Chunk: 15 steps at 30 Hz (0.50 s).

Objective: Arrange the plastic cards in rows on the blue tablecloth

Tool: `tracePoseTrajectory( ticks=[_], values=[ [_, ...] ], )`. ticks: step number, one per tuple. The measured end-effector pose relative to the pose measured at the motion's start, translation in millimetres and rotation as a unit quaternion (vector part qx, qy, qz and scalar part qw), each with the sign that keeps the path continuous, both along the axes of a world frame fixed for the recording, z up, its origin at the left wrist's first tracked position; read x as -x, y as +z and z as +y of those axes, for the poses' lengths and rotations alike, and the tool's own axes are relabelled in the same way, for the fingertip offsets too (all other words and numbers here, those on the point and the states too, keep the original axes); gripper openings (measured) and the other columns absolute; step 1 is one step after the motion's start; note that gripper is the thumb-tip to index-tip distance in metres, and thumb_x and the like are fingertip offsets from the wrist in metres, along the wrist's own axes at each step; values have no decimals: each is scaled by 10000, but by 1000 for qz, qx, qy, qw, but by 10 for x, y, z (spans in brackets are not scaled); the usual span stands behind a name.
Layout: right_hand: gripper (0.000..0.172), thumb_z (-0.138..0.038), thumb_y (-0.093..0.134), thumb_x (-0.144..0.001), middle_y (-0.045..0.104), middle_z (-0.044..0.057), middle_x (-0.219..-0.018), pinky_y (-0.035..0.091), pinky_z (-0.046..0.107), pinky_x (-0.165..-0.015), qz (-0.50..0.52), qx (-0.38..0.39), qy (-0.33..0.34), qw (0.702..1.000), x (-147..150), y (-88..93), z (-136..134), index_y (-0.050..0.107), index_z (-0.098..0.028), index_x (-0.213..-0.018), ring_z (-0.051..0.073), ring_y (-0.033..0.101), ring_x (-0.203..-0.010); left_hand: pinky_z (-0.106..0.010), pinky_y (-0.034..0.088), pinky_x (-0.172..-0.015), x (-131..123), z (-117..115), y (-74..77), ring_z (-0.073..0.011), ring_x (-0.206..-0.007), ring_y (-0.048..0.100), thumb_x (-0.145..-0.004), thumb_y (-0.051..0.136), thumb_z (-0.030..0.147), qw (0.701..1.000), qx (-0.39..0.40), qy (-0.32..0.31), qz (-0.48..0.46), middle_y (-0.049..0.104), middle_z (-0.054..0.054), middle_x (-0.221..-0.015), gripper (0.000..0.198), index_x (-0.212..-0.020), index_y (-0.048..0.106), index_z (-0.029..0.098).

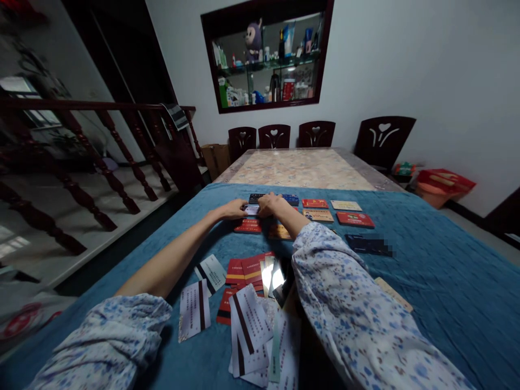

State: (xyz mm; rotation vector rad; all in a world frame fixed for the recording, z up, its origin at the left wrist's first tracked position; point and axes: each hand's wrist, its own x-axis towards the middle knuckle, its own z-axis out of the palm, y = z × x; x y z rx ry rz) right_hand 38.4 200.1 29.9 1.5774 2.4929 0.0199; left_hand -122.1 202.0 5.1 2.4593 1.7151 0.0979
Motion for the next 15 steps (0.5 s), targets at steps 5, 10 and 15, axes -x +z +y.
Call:
tracePoseTrajectory(
  ticks=[5, 10, 15],
  values=[
    [379, -331, 652, -783, 639, 210, -1236, 465, 518, -923, -4, -38, 58, 998, -86, 43, -16, 712, -169, -1121, 398, 509, -1197, -295, 510, -827, 28, -34, -53, -213, -852, 635, -741, 581, 175, 999, -45, 15, -25, 691, -80, -899, 279, -983, 698, 102],
    [430, -389, 617, -830, 619, 198, -1240, 423, 509, -916, 6, -94, 97, 991, -162, 117, -117, 654, -165, -1195, 367, 485, -1183, -352, 477, -966, 40, -125, -96, -241, -991, 616, -785, 575, 181, 992, -101, 36, -63, 647, -136, -1111, 376, -1136, 657, 73],
    [293, -261, 537, -868, 651, 153, -1191, 379, 431, -892, 45, -134, 126, 982, -221, 159, -304, 678, -194, -1116, 314, 481, -1146, -389, 462, -1005, 27, -315, -105, -254, -1079, 585, -804, 562, 158, 985, -141, 41, -89, 620, -131, -1148, 337, -1122, 666, 116]
  ],
)
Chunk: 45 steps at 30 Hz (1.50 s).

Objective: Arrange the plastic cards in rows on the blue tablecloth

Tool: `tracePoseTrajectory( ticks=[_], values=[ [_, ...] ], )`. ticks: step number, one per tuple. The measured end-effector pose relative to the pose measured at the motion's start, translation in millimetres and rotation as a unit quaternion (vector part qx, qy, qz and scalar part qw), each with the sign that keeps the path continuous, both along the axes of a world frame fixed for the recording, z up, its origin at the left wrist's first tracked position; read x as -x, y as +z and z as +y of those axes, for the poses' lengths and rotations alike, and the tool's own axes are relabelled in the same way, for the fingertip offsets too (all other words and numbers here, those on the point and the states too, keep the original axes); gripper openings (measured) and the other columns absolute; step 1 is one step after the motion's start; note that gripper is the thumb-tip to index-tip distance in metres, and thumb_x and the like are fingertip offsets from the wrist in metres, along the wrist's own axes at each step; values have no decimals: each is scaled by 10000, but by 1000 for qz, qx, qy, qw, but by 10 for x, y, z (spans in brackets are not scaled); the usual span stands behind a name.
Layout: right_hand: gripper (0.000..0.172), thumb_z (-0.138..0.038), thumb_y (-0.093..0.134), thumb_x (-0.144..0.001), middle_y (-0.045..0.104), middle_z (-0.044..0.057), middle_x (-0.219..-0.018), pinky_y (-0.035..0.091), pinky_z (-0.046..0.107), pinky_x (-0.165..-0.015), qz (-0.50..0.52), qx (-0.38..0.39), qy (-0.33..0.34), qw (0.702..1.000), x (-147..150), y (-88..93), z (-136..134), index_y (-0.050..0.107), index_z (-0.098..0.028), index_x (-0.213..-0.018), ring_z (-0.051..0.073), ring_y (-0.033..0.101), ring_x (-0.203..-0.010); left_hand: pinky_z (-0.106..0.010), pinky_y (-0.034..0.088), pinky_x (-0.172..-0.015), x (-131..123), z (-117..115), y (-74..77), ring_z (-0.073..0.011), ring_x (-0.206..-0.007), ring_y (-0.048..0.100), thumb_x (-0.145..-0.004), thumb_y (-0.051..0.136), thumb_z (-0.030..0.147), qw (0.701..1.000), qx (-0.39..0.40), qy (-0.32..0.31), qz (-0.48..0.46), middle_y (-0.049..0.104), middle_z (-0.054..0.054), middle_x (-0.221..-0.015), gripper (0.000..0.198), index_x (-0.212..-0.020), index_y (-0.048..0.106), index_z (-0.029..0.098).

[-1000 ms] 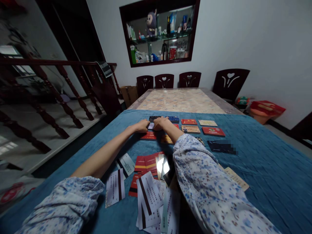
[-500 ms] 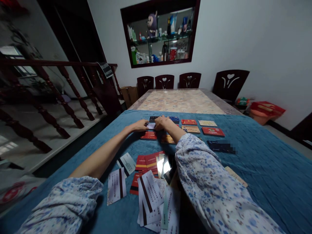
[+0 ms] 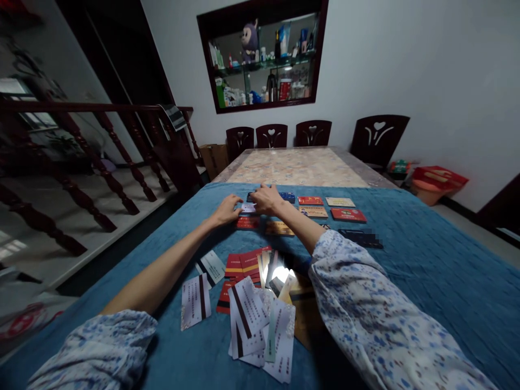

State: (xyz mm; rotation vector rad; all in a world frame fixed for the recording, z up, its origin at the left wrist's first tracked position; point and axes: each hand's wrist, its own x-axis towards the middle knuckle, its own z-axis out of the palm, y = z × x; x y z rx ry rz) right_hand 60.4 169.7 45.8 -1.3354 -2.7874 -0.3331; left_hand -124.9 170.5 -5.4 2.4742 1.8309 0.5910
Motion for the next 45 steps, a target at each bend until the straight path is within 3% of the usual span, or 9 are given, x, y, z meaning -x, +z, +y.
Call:
tracePoseTrajectory(
  ticks=[12, 20, 28, 32, 37, 45],
  values=[
    [233, -240, 491, -923, 683, 136, -1096, 313, 371, -804, 43, 4, 48, 998, -169, -104, -615, 712, -191, -977, 289, 456, -1092, -398, 463, -963, -36, -781, 27, -232, -1030, 577, -836, 551, 151, 998, -15, -49, -32, 629, -85, -1068, 187, -957, 692, 170],
    [207, -245, 509, -913, 692, 120, -1047, 311, 384, -825, 63, 25, 66, 996, -335, -231, -824, 707, -205, -956, 284, 462, -1074, -418, 445, -986, -82, -1162, 24, -236, -1064, 569, -815, 577, 116, 996, 1, -73, -52, 657, -77, -1089, 179, -931, 697, 178],
    [164, -215, 556, -865, 696, 85, -1043, 335, 380, -823, 77, 60, 64, 993, -401, -197, -1064, 711, -226, -918, 290, 465, -1109, -432, 384, -1004, -256, -1578, 69, -231, -1084, 522, -845, 550, 122, 987, 32, -149, -56, 714, -48, -1093, 210, -938, 719, 206],
    [174, -213, 552, -871, 701, 85, -1041, 352, 401, -851, 83, 72, 61, 992, -396, -183, -1151, 722, -227, -903, 292, 476, -1109, -463, 342, -990, -309, -1681, 48, -252, -1118, 478, -836, 497, 83, 983, 76, -167, -22, 735, -33, -1082, 303, -956, 735, 227],
    [166, -291, 584, -886, 704, 97, -1072, 363, 400, -865, 66, 87, 52, 993, -368, -230, -1199, 733, -231, -930, 287, 493, -1116, -466, 316, -994, -271, -1717, 33, -271, -1194, 447, -804, 499, 41, 981, 76, -177, 22, 729, -32, -1137, 323, -917, 739, 224],
    [237, -364, 547, -927, 709, 87, -1095, 358, 397, -894, 72, 92, 68, 991, -338, -396, -1166, 737, -243, -1004, 279, 498, -1117, -493, 291, -1044, -124, -1737, 78, -294, -1258, 436, -944, 521, 306, 987, 69, -143, 28, 732, -39, -1084, 217, -961, 723, 231]
  ],
)
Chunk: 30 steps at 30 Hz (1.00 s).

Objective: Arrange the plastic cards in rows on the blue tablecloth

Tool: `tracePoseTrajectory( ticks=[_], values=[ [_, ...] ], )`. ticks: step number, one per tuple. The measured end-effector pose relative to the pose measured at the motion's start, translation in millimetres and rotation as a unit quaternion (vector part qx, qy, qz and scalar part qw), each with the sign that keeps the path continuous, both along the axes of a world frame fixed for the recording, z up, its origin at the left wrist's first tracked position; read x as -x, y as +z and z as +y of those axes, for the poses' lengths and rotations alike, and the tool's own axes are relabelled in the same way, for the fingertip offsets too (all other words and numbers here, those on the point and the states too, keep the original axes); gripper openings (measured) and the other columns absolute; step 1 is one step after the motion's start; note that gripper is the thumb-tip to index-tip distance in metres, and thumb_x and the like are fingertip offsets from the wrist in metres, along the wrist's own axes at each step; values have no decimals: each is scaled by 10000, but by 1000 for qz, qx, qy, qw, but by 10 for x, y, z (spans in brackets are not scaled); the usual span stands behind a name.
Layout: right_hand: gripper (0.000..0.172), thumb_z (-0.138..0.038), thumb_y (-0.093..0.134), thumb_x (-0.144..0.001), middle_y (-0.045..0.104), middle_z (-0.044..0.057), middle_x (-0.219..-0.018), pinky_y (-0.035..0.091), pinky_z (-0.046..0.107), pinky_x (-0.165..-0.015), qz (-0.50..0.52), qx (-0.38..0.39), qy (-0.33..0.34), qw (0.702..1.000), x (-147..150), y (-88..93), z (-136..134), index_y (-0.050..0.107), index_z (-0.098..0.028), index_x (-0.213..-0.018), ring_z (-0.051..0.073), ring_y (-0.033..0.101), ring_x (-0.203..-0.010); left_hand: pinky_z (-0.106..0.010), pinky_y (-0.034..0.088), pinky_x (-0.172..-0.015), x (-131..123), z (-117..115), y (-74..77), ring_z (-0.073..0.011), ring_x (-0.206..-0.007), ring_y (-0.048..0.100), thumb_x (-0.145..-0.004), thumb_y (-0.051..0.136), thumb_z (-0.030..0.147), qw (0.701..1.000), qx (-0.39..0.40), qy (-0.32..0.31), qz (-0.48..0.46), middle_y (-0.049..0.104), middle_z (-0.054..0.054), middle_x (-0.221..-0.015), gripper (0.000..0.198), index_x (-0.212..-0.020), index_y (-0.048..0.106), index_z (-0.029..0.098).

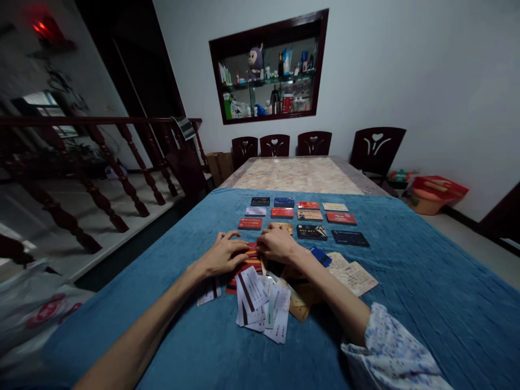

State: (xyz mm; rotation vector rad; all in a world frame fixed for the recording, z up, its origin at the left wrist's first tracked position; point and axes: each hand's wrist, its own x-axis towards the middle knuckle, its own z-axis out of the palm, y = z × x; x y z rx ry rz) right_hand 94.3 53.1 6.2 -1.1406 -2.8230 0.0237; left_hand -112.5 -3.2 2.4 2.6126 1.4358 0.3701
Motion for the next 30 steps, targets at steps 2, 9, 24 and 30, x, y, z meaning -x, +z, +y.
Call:
tracePoseTrajectory(
  ticks=[2, 9, 24, 30],
  values=[
    [251, -374, 541, -933, 706, 83, -1095, 359, 390, -904, 6, 9, 11, 1000, 5, -32, 16, 731, -250, -1042, 276, 491, -1126, -488, 293, -1058, 45, 34, -28, -287, -1261, 434, -941, 525, 326, 1000, 6, 14, -5, 730, -41, -1082, 222, -983, 722, 232],
    [312, -457, 572, -906, 695, 96, -1091, 373, 365, -836, 25, 19, 8, 999, 38, -71, 7, 718, -240, -1076, 292, 473, -1122, -476, 302, -1067, 113, 116, -118, -297, -1267, 432, -900, 572, 334, 998, 13, 48, -28, 741, -35, -1055, 206, -985, 735, 242],
    [316, -263, 572, -878, 707, 81, -1103, 384, 359, -904, 78, 32, 7, 996, 58, -69, 20, 688, -212, -1167, 259, 507, -1090, -401, 408, -977, 235, 159, -105, -227, -1104, 585, -918, 542, 193, 993, -105, 28, -52, 738, -65, -984, 200, -945, 741, 199],
    [329, -146, 497, -893, 702, 90, -1077, 391, 335, -890, 107, 4, -29, 994, 93, -142, 42, 699, -211, -1145, 246, 542, -1081, -340, 470, -873, 284, 254, -218, -191, -942, 626, -898, 576, 138, 979, -133, 56, -145, 728, -66, -935, 175, -951, 739, 172]
  ],
)
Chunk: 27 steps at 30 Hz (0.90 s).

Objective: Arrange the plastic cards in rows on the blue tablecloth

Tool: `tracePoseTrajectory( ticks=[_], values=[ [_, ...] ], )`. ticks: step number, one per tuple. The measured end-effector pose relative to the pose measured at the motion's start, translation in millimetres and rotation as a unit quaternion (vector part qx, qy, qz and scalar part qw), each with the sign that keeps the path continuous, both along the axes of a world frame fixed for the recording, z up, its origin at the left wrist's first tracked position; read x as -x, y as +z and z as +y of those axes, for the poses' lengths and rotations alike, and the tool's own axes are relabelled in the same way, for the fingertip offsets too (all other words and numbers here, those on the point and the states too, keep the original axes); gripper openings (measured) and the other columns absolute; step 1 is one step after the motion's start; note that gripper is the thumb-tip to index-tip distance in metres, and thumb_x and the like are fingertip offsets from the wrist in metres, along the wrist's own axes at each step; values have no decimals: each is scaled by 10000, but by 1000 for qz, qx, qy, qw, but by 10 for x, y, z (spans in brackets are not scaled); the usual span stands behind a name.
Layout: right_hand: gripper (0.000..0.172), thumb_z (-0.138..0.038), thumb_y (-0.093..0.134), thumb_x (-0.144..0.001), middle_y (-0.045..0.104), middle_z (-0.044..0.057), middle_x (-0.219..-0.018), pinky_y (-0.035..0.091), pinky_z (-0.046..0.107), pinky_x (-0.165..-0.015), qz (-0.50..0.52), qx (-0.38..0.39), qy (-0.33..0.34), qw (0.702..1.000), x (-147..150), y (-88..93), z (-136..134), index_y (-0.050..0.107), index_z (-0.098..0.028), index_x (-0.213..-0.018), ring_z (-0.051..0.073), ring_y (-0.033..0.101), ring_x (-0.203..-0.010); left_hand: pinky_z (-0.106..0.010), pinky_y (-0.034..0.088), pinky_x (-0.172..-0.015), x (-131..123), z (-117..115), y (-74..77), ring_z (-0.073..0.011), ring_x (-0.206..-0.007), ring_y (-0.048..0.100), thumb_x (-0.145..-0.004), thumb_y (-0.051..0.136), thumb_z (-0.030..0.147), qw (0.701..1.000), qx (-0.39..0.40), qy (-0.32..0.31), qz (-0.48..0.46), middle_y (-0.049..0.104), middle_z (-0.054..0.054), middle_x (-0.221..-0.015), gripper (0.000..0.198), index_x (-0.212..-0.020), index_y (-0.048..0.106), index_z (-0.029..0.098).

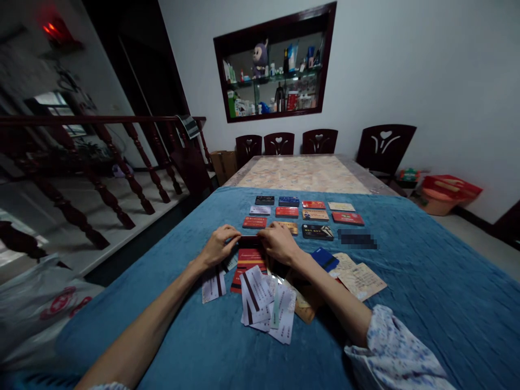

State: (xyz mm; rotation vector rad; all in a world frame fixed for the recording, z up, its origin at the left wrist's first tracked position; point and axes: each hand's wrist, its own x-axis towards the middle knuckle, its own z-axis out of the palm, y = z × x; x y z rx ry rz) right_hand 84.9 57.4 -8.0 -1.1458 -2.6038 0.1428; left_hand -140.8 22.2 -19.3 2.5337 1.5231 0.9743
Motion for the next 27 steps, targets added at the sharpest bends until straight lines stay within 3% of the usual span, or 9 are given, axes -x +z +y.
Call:
tracePoseTrajectory(
  ticks=[6, 12, 27],
  values=[
    [419, -126, 520, -898, 675, 106, -1049, 386, 337, -888, 7, -33, -29, 999, 47, -29, -39, 602, -224, -1297, 237, 575, -1038, -317, 499, -860, 15, 24, -39, -174, -903, 624, -862, 581, 82, 999, 0, 5, -46, 712, -50, -910, 220, -976, 739, 183],
    [433, -136, 507, -918, 693, 106, -1062, 363, 344, -891, -21, -45, -32, 998, 57, -45, -51, 563, -231, -1337, 252, 570, -1046, -329, 493, -921, 26, 26, -71, -177, -969, 604, -787, 546, -24, 999, 14, 15, -41, 713, -46, -1045, 433, -1133, 688, 196],
    [542, -202, 495, -912, 678, 108, -1231, 339, 388, -917, -59, -31, -32, 997, 75, -60, -87, 447, -255, -1449, 295, 520, -1157, -386, 436, -946, -38, -11, -97, -215, -983, 559, -837, 539, 71, 994, 67, 68, 55, 672, -54, -1019, 504, -1311, 575, 240]
  ],
)
